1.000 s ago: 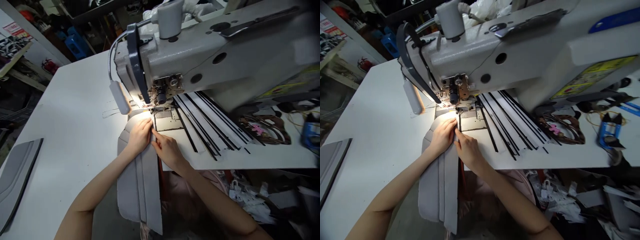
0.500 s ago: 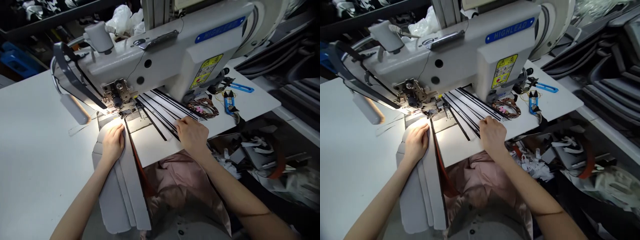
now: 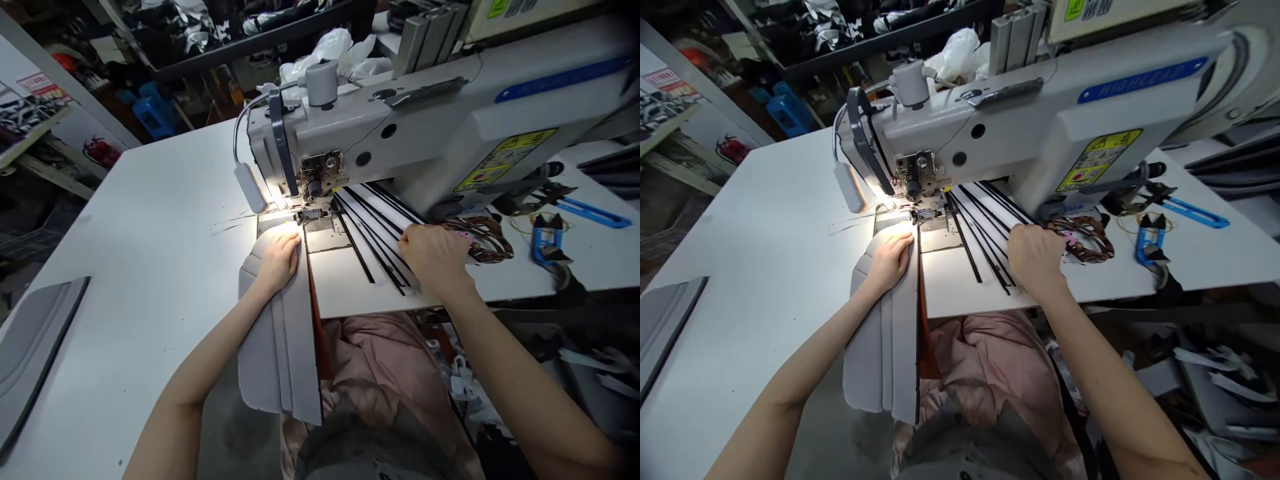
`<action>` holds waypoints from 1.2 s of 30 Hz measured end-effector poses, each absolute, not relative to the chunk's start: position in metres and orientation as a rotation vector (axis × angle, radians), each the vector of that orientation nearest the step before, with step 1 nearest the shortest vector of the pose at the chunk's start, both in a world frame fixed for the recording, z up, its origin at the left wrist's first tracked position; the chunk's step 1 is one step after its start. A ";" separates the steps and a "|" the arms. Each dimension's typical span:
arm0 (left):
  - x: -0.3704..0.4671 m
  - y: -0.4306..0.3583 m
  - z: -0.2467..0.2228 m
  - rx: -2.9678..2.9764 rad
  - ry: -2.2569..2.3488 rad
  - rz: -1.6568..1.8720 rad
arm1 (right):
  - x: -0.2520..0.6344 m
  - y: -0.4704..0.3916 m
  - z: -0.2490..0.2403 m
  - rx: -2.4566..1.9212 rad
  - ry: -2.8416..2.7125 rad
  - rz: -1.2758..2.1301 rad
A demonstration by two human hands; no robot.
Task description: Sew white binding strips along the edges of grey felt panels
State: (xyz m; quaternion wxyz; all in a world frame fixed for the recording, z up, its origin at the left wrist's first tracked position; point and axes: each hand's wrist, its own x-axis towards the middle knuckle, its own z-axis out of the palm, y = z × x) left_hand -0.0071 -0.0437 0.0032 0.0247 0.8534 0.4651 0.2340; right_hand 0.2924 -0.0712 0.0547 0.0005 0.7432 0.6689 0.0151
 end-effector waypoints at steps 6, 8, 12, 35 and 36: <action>-0.009 -0.041 0.000 2.656 1.400 0.775 | 0.272 -0.060 0.059 2.335 2.118 -0.011; -0.009 -0.040 -0.001 2.664 1.395 0.789 | 0.267 -0.054 0.061 2.333 2.103 -0.027; -0.010 -0.040 -0.003 2.698 1.382 0.821 | 0.273 -0.045 0.073 2.347 2.110 -0.008; -0.014 -0.041 0.001 2.207 1.499 1.082 | 0.176 -0.091 0.018 1.600 3.559 -0.705; -0.014 -0.041 0.001 2.195 1.516 1.108 | 0.172 -0.087 0.015 1.551 3.495 -0.450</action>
